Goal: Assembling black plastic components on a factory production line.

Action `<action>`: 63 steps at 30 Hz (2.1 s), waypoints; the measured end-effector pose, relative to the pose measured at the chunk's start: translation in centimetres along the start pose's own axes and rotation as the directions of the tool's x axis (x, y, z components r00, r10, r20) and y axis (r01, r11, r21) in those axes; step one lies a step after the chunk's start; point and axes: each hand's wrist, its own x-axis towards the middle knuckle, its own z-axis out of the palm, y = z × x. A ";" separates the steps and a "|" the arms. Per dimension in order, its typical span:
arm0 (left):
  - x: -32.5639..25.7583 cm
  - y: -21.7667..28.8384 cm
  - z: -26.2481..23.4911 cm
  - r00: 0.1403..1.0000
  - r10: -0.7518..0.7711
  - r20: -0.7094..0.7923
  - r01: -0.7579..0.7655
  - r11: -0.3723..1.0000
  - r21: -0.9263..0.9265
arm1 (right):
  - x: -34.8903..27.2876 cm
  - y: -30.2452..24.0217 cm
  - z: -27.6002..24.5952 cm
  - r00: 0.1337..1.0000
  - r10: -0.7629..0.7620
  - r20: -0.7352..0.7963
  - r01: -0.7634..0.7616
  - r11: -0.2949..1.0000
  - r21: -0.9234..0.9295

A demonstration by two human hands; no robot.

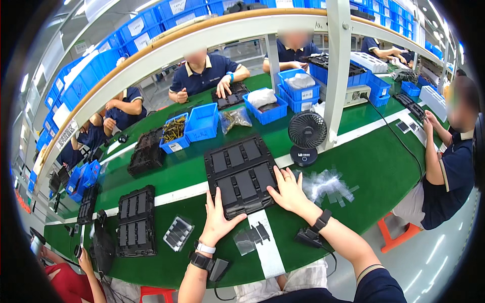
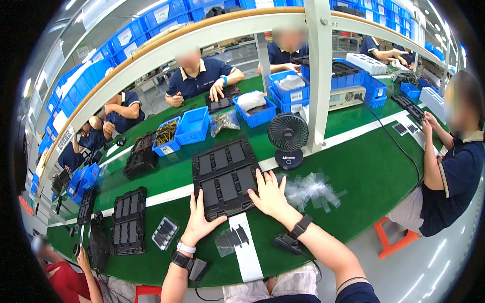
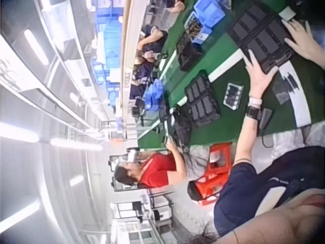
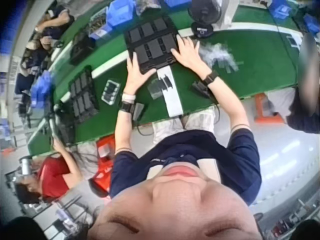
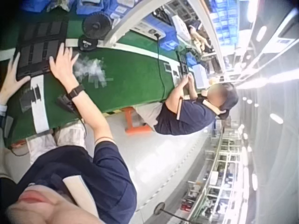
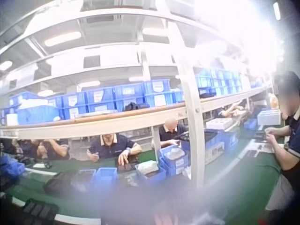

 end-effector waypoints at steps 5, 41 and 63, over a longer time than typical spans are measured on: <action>0.1 0.3 -0.1 1.000 -0.016 -0.001 0.016 1.000 0.027 | 0.1 -0.1 -0.5 1.000 0.013 -0.003 -0.013 1.000 -0.002; 0.2 0.1 -0.1 0.999 0.006 -0.042 -0.006 1.000 -0.001 | 0.2 -0.2 -0.3 1.000 -0.009 -0.015 0.009 0.999 0.039; -0.5 0.4 0.0 1.000 -0.007 -0.008 0.007 1.000 -0.015 | -0.5 -0.1 -0.3 1.000 0.007 0.012 -0.007 1.000 0.016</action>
